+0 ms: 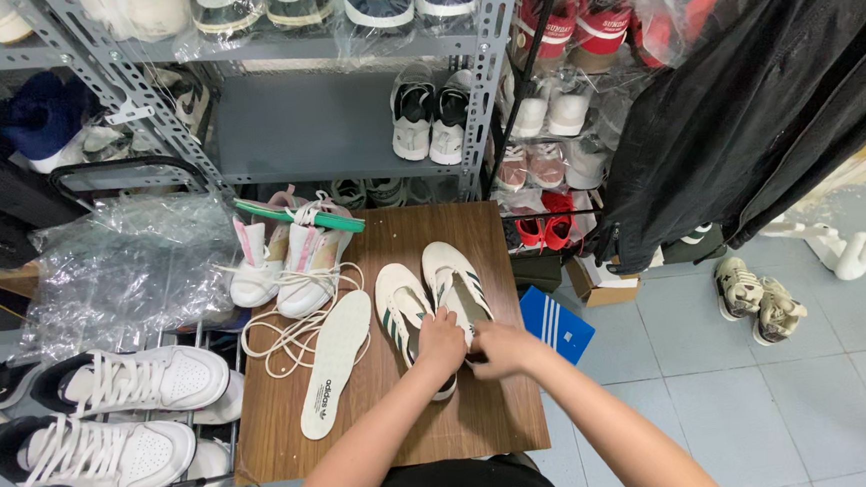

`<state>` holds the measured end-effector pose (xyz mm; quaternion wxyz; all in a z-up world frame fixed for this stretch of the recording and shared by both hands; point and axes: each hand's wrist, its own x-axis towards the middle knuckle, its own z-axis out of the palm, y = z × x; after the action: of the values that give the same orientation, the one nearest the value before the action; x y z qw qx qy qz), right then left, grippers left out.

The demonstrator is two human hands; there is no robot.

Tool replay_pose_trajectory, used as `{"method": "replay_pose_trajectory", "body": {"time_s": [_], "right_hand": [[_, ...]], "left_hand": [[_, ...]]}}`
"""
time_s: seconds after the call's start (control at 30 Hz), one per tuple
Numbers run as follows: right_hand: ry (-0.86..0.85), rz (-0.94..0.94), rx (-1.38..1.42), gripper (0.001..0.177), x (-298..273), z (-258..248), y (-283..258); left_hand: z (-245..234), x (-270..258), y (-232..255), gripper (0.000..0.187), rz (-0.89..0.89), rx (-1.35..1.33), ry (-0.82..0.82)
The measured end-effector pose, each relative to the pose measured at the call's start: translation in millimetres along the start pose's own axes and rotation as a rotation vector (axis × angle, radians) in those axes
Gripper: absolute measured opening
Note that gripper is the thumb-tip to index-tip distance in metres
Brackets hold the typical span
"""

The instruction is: The person laces a shoe. They place a white insole inside a shoe and then thread a long white shoelace through the eyelets of another shoe on a small wooden table.

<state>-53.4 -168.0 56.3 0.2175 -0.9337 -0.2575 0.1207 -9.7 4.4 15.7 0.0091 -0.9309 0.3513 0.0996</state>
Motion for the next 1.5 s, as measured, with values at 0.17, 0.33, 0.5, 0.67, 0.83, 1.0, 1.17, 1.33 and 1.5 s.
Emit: {"method": "replay_pose_trajectory", "body": {"time_s": [0.17, 0.33, 0.5, 0.67, 0.83, 1.0, 1.17, 1.33, 1.5], "right_hand": [[-0.208, 0.305, -0.205, 0.042, -11.7, -7.1, -35.0], [-0.320, 0.335, -0.309, 0.031, 3.1, 10.5, -18.0], [-0.132, 0.225, -0.397, 0.011, 4.8, 41.1, 12.5], [-0.137, 0.208, -0.428, 0.010, 6.0, 57.8, 26.5], [-0.147, 0.202, -0.326, 0.010, 5.0, 36.2, 11.1], [-0.014, 0.129, -0.184, 0.014, -13.0, 14.5, -5.5], [-0.025, 0.205, -0.219, 0.011, -8.5, 19.2, -1.7], [0.094, 0.192, -0.154, 0.020, -19.6, 24.7, -5.2], [0.084, 0.308, -0.224, 0.022, -39.9, 10.9, -24.1]], "left_hand": [[0.4, 5.4, 7.1, 0.027, 0.007, 0.112, 0.006], [4.7, 14.3, 13.2, 0.027, 0.011, 0.096, -0.054], [3.2, 19.2, 14.2, 0.027, 0.000, 0.099, -0.078], [3.4, 13.8, 14.3, 0.027, 0.018, 0.107, -0.114], [2.6, 13.0, 12.4, 0.027, 0.013, 0.112, -0.114], [-1.7, 14.9, 17.5, 0.027, -0.007, 0.093, -0.154], [-7.0, 28.3, 13.6, 0.031, -0.061, -0.123, -0.190], [22.0, 57.1, 13.0, 0.048, -0.313, -1.025, 0.131], [51.4, 82.3, -1.1, 0.042, -0.148, -0.982, 0.742]]}}
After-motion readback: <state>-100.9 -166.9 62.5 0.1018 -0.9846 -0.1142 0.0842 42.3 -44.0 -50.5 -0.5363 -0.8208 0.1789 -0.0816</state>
